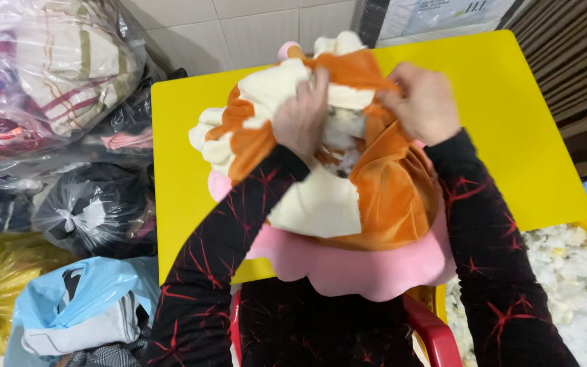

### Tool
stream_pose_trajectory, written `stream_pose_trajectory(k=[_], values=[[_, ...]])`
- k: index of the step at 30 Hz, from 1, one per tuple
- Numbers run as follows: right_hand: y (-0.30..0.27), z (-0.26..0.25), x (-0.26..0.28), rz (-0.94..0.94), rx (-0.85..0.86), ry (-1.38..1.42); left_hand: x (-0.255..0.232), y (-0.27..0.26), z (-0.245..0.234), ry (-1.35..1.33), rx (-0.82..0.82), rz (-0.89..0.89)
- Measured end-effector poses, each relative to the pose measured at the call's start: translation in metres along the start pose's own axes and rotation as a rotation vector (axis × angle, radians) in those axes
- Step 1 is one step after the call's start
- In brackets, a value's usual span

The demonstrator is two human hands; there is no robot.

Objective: The person repeatedly scoops white stuffing from a yellow basket and inserts it into an orange and white plush toy on a yellow table. They push and distribute the stuffing inside the toy, occasionally adjusting the fabric to make room for more material.

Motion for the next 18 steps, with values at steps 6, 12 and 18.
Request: stream_pose_trajectory(k=[6,12,18], values=[[-0.024,-0.051,0.034,-0.088,-0.298,-0.261,0.015,0.011,-0.023,-0.036,0.107,0.104],[-0.024,-0.025,0.018,-0.025,0.006,-0.132,0.016,-0.011,-0.057,-0.474,0.282,0.093],[-0.012,-0.028,0.039,-0.005,0.260,-0.211,-0.034,-0.005,-0.042,-0.149,0.032,0.011]])
Point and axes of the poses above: each hand's wrist, its own y-axis towards the middle knuckle, its own z-axis out of the palm, x = y × z, the point moved 4 cm from there along y, towards the middle knuckle, and after that the axes turned 1 degree about -y, right-handed, at the moved point
